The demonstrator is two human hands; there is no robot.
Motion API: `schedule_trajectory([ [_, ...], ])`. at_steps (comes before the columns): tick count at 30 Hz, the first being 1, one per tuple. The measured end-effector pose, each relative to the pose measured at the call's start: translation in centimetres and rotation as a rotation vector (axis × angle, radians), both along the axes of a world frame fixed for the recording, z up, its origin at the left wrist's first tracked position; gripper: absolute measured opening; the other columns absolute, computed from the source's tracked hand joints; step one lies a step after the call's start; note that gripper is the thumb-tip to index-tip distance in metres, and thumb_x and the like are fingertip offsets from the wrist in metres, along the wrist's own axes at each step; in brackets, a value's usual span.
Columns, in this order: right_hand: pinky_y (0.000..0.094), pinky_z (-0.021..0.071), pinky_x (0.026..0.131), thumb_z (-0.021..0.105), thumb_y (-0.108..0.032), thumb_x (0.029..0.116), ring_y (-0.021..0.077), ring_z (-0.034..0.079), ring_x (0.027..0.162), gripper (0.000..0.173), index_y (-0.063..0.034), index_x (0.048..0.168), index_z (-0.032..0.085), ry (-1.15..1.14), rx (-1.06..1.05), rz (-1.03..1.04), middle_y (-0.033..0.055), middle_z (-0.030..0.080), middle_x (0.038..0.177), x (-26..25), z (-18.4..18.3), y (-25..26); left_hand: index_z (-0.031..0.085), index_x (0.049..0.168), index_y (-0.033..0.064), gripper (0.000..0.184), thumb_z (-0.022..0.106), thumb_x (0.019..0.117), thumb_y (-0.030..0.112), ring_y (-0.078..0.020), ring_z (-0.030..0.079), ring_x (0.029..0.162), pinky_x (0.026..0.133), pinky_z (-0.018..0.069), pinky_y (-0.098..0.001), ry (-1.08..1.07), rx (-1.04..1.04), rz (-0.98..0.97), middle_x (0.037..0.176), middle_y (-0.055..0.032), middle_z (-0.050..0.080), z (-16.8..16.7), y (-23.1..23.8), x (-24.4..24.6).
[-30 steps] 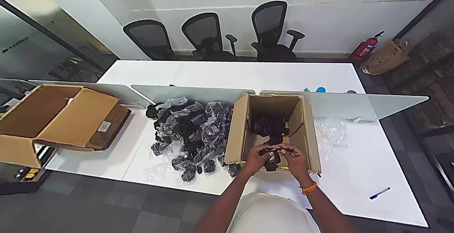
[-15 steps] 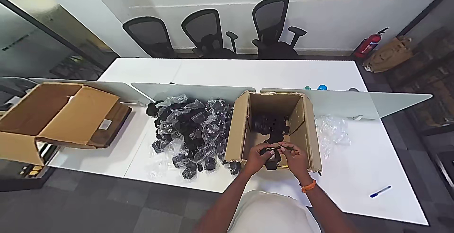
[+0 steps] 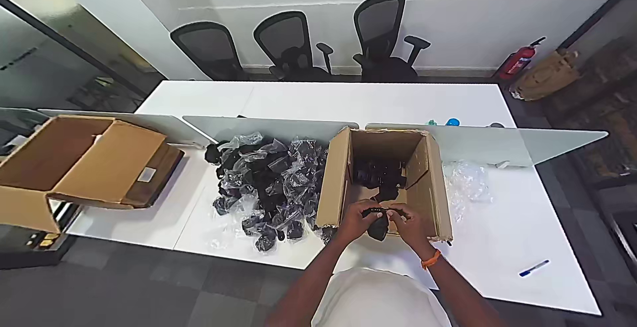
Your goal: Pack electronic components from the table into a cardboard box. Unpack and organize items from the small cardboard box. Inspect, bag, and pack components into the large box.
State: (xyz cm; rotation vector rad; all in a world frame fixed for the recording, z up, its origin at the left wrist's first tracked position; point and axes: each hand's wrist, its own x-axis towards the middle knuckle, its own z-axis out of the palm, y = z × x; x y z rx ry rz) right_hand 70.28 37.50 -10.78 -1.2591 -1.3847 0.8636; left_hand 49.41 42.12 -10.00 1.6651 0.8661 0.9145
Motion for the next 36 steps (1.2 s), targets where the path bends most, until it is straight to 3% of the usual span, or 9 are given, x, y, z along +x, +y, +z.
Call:
schedule_trajectory([
  [6,0.0229,0.0586,0.069,0.067,-0.016,0.0973,0.0052,0.067,0.073,0.015,-0.0042,0.100,0.075,-0.037,-0.020,0.018,0.0015,0.073,0.087,-0.2,0.4,0.1,0.073,0.115,0.0007,0.026,0.073,0.0940,0.015,-0.0156,0.069,0.110,0.102,0.0556,-0.0349,0.028,0.093,0.001,0.116,-0.0112,0.073,-0.8,-0.3,0.1],
  [9,0.0195,0.0507,0.058,0.060,-0.018,0.1009,0.0019,0.058,0.061,0.021,-0.0055,0.090,0.072,-0.049,-0.048,0.036,-0.0026,0.065,0.071,-0.3,0.6,0.3,0.073,0.111,0.0018,0.020,0.071,0.0959,0.015,-0.0153,0.069,0.108,0.100,0.0568,-0.0350,0.031,0.160,-0.013,0.113,-0.0100,0.073,-1.0,-0.4,0.2],
  [11,0.0204,0.0480,0.055,0.056,-0.022,0.1042,0.0032,0.055,0.058,0.025,-0.0063,0.089,0.069,-0.033,-0.069,0.060,-0.0029,0.061,0.068,-0.2,0.6,0.3,0.073,0.109,0.0028,0.017,0.069,0.0980,0.015,-0.0145,0.069,0.107,0.099,0.0572,-0.0347,0.037,0.179,-0.023,0.112,-0.0090,0.073,-1.1,-0.4,0.2],
  [15,0.0273,0.0572,0.070,0.055,-0.016,0.1022,0.0104,0.065,0.077,0.023,-0.0019,0.118,0.063,0.080,-0.069,0.157,0.0042,0.068,0.094,0.3,1.0,0.5,0.073,0.110,0.0036,0.020,0.066,0.0998,0.019,-0.0142,0.069,0.105,0.097,0.0578,-0.0345,0.075,0.199,0.003,0.111,-0.0090,0.073,-1.2,-0.5,0.4],
  [18,0.0297,0.0581,0.083,0.062,-0.009,0.0947,0.0114,0.066,0.092,0.026,-0.0003,0.119,0.064,0.102,-0.030,0.287,0.0059,0.068,0.108,0.9,0.8,0.6,0.072,0.109,0.0031,0.021,0.066,0.0997,0.021,-0.0141,0.070,0.103,0.096,0.0580,-0.0343,0.096,0.219,0.016,0.109,-0.0093,0.073,-1.4,-0.7,0.6],
  [23,0.0295,0.0598,0.086,0.065,-0.005,0.0945,0.0114,0.069,0.093,0.019,-0.0004,0.113,0.069,0.116,-0.071,0.285,0.0060,0.072,0.106,0.8,0.5,0.5,0.070,0.116,0.0007,0.029,0.072,0.0954,0.020,-0.0149,0.070,0.103,0.095,0.0584,-0.0345,0.091,0.211,0.019,0.112,-0.0115,0.072,-1.2,-0.9,0.4],
  [31,0.0247,0.0552,0.070,0.057,-0.020,0.1040,0.0071,0.063,0.075,0.019,-0.0052,0.101,0.069,0.031,-0.115,0.275,0.0011,0.068,0.087,0.6,0.9,0.7,0.071,0.110,0.0017,0.020,0.067,0.0985,0.017,-0.0140,0.070,0.100,0.092,0.0591,-0.0341,0.062,0.200,0.016,0.108,-0.0098,0.072,-1.4,-0.8,0.3],
  [33,0.0261,0.0554,0.071,0.047,-0.024,0.1079,0.0082,0.063,0.075,0.028,-0.0048,0.104,0.067,0.044,-0.141,0.275,0.0016,0.067,0.086,0.7,1.0,0.8,0.071,0.110,0.0020,0.020,0.067,0.0991,0.018,-0.0139,0.070,0.100,0.093,0.0590,-0.0342,0.065,0.197,0.015,0.108,-0.0094,0.073,-1.4,-0.9,0.3],
  [36,0.0301,0.0573,0.076,0.033,-0.028,0.1107,0.0114,0.064,0.079,0.041,-0.0008,0.121,0.062,0.111,-0.145,0.283,0.0039,0.066,0.092,1.1,1.0,1.0,0.071,0.109,0.0027,0.020,0.068,0.0984,0.019,-0.0131,0.070,0.098,0.091,0.0593,-0.0330,0.069,0.190,0.023,0.107,-0.0086,0.073,-1.2,-0.9,0.3],
])
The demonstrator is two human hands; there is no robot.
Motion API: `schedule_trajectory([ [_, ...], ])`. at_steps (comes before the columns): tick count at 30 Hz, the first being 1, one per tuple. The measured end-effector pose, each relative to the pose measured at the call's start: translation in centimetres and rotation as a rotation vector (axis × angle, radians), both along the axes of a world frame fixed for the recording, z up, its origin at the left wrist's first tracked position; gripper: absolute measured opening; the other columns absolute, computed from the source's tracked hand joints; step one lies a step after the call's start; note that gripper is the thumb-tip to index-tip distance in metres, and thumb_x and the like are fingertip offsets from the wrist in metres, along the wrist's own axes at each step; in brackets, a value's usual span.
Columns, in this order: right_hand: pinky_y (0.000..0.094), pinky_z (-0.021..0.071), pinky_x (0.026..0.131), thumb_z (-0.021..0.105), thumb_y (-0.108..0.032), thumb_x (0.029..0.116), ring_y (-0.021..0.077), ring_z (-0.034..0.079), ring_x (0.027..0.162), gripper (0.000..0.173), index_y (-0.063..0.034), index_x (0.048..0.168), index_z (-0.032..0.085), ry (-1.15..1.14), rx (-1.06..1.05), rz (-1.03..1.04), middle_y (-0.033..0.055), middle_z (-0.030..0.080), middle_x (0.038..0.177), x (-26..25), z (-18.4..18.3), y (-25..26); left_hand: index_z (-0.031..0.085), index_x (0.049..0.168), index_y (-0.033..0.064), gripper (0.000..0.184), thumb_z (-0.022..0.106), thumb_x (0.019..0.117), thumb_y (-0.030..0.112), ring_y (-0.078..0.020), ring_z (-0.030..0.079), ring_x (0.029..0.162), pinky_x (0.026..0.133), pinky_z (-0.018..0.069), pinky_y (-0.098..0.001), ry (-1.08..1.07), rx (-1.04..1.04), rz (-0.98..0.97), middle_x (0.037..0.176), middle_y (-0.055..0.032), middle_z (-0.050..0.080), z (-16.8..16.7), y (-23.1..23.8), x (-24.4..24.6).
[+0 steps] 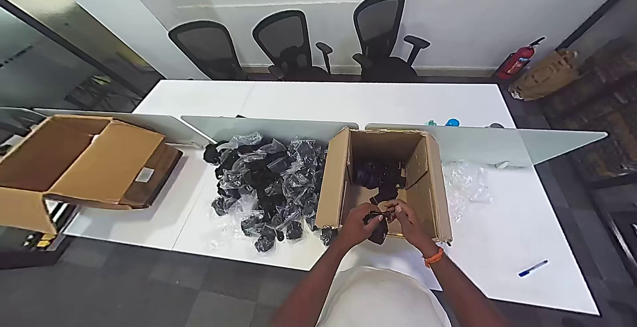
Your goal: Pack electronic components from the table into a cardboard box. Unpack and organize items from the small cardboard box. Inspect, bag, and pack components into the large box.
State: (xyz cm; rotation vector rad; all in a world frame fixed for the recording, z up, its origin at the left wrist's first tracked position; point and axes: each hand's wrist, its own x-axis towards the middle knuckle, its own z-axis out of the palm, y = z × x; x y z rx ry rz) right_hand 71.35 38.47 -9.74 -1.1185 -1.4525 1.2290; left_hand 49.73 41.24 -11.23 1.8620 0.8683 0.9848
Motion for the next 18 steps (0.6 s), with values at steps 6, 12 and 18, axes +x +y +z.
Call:
schedule_trajectory([
  [6,0.0324,0.0595,0.086,0.065,-0.009,0.0934,0.0140,0.067,0.097,0.029,-0.0007,0.121,0.063,0.032,0.108,0.007,0.0081,0.066,0.115,0.02,-0.31,-0.61,0.072,0.109,0.0029,0.021,0.067,0.0993,0.021,-0.0127,0.070,0.098,0.091,0.0590,-0.0332,-0.005,-0.019,0.007,0.105,-0.0084,0.073,-0.07,0.02,-0.03],
  [12,0.0303,0.0609,0.082,0.065,-0.009,0.0967,0.0124,0.069,0.089,0.014,-0.0012,0.106,0.071,0.002,0.084,-0.025,0.0068,0.071,0.103,-0.17,-0.27,-0.61,0.071,0.110,0.0019,0.024,0.068,0.0981,0.022,-0.0125,0.070,0.097,0.090,0.0592,-0.0333,-0.007,-0.039,-0.015,0.105,-0.0094,0.073,0.16,0.10,-0.16],
  [18,0.0233,0.0456,0.057,0.051,-0.023,0.1057,0.0065,0.052,0.059,0.027,-0.0085,0.086,0.062,-0.162,-0.008,-0.018,-0.0019,0.054,0.068,-0.54,-0.11,-0.15,0.071,0.112,0.0024,0.023,0.069,0.0978,0.020,-0.0138,0.070,0.101,0.094,0.0588,-0.0344,0.003,-0.013,0.001,0.109,-0.0096,0.073,0.15,-0.07,-0.23],
])
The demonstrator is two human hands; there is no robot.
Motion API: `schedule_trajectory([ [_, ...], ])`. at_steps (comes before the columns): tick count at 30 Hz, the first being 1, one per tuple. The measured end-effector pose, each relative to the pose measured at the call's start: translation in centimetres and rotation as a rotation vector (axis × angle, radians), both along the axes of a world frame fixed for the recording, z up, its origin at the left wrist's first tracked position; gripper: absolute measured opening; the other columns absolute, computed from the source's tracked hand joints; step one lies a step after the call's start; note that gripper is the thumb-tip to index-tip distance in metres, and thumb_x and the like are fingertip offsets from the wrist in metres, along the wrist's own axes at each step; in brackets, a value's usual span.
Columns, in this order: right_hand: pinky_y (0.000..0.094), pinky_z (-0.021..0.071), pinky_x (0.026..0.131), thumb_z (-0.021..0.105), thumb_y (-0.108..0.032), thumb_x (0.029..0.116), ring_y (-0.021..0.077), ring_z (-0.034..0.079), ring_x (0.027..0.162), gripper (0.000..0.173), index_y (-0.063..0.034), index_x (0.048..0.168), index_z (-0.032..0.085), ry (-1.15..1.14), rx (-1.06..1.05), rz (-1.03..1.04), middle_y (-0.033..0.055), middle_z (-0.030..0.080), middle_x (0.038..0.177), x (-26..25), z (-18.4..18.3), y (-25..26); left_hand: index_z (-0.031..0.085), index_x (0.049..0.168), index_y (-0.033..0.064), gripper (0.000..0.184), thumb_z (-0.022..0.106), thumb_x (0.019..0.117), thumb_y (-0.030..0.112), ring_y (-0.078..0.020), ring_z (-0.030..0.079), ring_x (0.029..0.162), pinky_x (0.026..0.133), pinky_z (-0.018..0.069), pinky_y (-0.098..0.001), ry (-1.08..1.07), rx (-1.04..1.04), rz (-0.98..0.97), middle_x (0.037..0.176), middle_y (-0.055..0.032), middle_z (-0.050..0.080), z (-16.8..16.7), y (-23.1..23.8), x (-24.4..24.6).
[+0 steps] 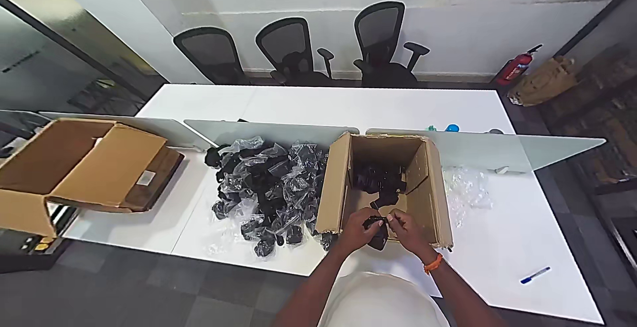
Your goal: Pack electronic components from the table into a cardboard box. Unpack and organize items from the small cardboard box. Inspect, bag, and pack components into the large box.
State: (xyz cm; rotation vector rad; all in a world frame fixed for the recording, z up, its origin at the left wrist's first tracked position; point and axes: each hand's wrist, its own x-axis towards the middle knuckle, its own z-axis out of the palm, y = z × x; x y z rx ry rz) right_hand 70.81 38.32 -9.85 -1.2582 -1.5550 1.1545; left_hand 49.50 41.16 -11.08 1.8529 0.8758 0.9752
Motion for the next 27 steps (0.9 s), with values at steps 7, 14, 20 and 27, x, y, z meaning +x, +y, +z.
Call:
schedule_trajectory([
  [7,0.0284,0.0518,0.063,0.041,-0.024,0.1083,0.0108,0.057,0.066,0.027,-0.0044,0.115,0.059,0.071,-0.031,-0.014,0.0016,0.058,0.078,0.08,-0.01,0.24,0.072,0.110,0.0028,0.020,0.063,0.1013,0.019,-0.0138,0.070,0.102,0.094,0.0584,-0.0342,0.002,0.025,0.004,0.108,-0.0092,0.073,-0.06,0.06,0.11],
  [14,0.0301,0.0583,0.078,0.067,-0.012,0.0931,0.0129,0.066,0.088,0.030,-0.0029,0.120,0.059,0.152,0.098,0.005,0.0055,0.066,0.103,0.22,-0.44,-0.24,0.071,0.110,0.0031,0.023,0.059,0.1034,0.022,-0.0129,0.069,0.098,0.091,0.0583,-0.0334,0.041,-0.004,0.028,0.105,-0.0087,0.073,0.01,0.06,0.22],
  [20,0.0232,0.0534,0.066,0.060,-0.019,0.1006,0.0057,0.060,0.071,0.015,-0.0059,0.103,0.067,-0.001,0.065,-0.017,0.0000,0.065,0.083,-0.13,-0.17,-0.21,0.071,0.111,0.0024,0.023,0.065,0.0997,0.021,-0.0134,0.071,0.097,0.090,0.0595,-0.0346,0.013,-0.010,-0.013,0.104,-0.0093,0.073,0.03,0.27,0.14],
  [27,0.0263,0.0422,0.054,0.043,-0.030,0.1075,0.0068,0.047,0.055,0.038,-0.0113,0.079,0.059,-0.159,0.080,-0.014,-0.0029,0.047,0.062,-0.46,-0.55,0.22,0.071,0.111,0.0033,0.020,0.067,0.0999,0.020,-0.0142,0.070,0.102,0.095,0.0583,-0.0357,0.010,0.018,-0.051,0.108,-0.0091,0.073,-0.23,0.33,0.00],
])
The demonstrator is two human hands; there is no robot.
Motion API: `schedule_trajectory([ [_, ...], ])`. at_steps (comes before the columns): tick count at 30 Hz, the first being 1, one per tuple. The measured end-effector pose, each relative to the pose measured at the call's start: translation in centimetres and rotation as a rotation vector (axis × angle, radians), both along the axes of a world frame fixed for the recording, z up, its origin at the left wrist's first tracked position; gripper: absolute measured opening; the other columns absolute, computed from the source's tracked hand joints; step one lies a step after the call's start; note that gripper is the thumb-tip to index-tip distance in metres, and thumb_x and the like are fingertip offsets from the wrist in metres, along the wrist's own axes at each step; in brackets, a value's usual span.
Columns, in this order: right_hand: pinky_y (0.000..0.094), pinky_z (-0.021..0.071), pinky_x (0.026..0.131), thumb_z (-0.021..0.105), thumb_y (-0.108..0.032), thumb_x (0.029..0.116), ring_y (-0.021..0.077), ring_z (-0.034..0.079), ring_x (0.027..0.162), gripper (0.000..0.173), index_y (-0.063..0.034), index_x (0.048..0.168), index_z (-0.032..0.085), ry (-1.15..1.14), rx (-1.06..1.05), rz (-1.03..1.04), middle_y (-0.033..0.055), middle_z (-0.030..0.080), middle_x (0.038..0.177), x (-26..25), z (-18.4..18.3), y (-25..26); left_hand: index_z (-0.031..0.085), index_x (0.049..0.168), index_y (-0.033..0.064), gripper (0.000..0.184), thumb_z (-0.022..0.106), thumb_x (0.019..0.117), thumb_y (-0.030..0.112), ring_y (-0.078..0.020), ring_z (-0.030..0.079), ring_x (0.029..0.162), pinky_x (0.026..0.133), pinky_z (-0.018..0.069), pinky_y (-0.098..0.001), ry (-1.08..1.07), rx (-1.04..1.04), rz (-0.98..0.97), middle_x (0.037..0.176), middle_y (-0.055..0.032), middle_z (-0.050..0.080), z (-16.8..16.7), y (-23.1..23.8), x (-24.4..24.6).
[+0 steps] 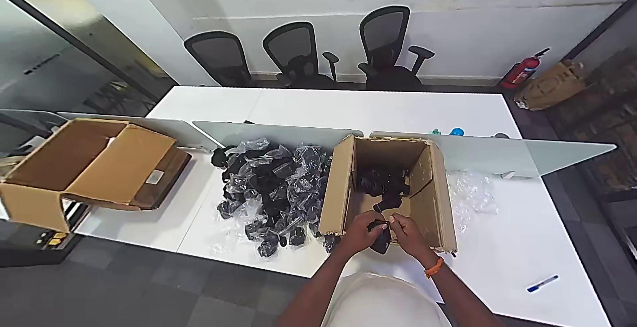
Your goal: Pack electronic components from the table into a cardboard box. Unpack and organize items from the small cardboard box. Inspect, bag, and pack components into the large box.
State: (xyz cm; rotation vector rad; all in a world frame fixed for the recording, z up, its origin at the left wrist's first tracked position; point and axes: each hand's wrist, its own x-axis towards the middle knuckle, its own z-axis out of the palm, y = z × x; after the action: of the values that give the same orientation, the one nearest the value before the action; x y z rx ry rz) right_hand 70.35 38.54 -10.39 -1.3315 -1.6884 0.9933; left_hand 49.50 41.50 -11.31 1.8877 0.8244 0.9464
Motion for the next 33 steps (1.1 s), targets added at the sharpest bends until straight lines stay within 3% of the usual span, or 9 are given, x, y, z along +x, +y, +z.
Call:
schedule_trajectory([
  [2,0.0266,0.0448,0.056,0.043,-0.032,0.1079,0.0071,0.050,0.058,0.036,-0.0098,0.086,0.061,0.006,-0.014,-0.012,-0.0020,0.051,0.066,-0.1,0.1,0.0,0.071,0.110,0.0033,0.020,0.065,0.1009,0.020,-0.0145,0.069,0.102,0.095,0.0579,-0.0357,0.008,-0.003,0.010,0.108,-0.0093,0.072,0.0,0.1,0.1],
  [4,0.0267,0.0517,0.061,0.048,-0.031,0.1054,0.0075,0.057,0.066,0.031,-0.0050,0.114,0.061,0.036,-0.031,-0.016,0.0007,0.060,0.080,-0.1,0.5,-0.3,0.072,0.108,0.0025,0.021,0.063,0.1018,0.020,-0.0152,0.069,0.103,0.096,0.0578,-0.0361,0.004,0.009,0.019,0.108,-0.0101,0.072,-0.1,0.2,0.2],
  [6,0.0247,0.0559,0.069,0.057,-0.033,0.1011,0.0069,0.062,0.077,0.043,-0.0027,0.131,0.052,0.064,-0.019,-0.008,0.0026,0.062,0.093,-0.1,0.6,-0.5,0.072,0.108,0.0021,0.021,0.062,0.1022,0.020,-0.0154,0.069,0.103,0.096,0.0575,-0.0359,0.006,0.011,0.024,0.108,-0.0103,0.073,-0.1,0.2,0.2],
  [15,0.0261,0.0582,0.082,0.062,-0.017,0.0985,0.0083,0.067,0.088,0.025,-0.0024,0.119,0.063,0.013,0.066,-0.021,0.0071,0.069,0.101,0.0,-0.2,-1.0,0.071,0.111,0.0015,0.024,0.065,0.1003,0.022,-0.0148,0.070,0.101,0.094,0.0583,-0.0355,0.011,-0.004,0.051,0.107,-0.0106,0.073,0.0,0.0,0.2],
  [21,0.0256,0.0584,0.083,0.058,-0.023,0.1033,0.0071,0.067,0.089,0.024,-0.0033,0.115,0.067,0.020,0.085,-0.008,0.0056,0.070,0.101,0.2,-0.4,-0.9,0.069,0.118,0.0008,0.029,0.071,0.0969,0.021,-0.0155,0.070,0.104,0.097,0.0576,-0.0357,-0.001,-0.017,0.030,0.111,-0.0112,0.072,0.1,0.0,-0.1],
  [25,0.0256,0.0547,0.072,0.050,-0.030,0.1064,0.0071,0.062,0.076,0.030,-0.0064,0.101,0.068,-0.059,0.094,-0.017,0.0031,0.065,0.085,0.1,-0.2,-0.7,0.069,0.113,0.0017,0.024,0.071,0.0971,0.020,-0.0145,0.070,0.100,0.093,0.0590,-0.0350,-0.003,-0.019,0.030,0.108,-0.0101,0.072,0.3,-0.2,0.0],
  [29,0.0282,0.0459,0.057,0.042,-0.031,0.1083,0.0085,0.051,0.058,0.037,-0.0098,0.085,0.061,-0.050,0.045,-0.015,-0.0006,0.051,0.065,0.0,-0.4,-0.3,0.070,0.111,0.0026,0.020,0.067,0.0997,0.019,-0.0147,0.070,0.102,0.095,0.0584,-0.0353,0.005,0.008,0.020,0.108,-0.0093,0.073,0.0,-0.1,0.0],
  [30,0.0278,0.0459,0.055,0.041,-0.030,0.1083,0.0083,0.051,0.057,0.036,-0.0091,0.088,0.061,0.006,0.019,-0.018,-0.0009,0.051,0.066,0.0,-0.2,-0.3,0.070,0.111,0.0027,0.020,0.066,0.1001,0.019,-0.0149,0.070,0.102,0.095,0.0583,-0.0354,0.008,0.011,0.022,0.108,-0.0094,0.072,0.0,-0.1,0.0],
  [33,0.0289,0.0535,0.056,0.045,-0.027,0.1073,0.0115,0.058,0.060,0.030,-0.0032,0.118,0.058,0.268,-0.060,-0.022,0.0020,0.060,0.076,0.4,0.9,-0.5,0.071,0.110,0.0025,0.020,0.065,0.1008,0.020,-0.0147,0.070,0.100,0.093,0.0586,-0.0350,0.013,0.009,0.032,0.107,-0.0096,0.072,0.0,-0.1,0.1],
])
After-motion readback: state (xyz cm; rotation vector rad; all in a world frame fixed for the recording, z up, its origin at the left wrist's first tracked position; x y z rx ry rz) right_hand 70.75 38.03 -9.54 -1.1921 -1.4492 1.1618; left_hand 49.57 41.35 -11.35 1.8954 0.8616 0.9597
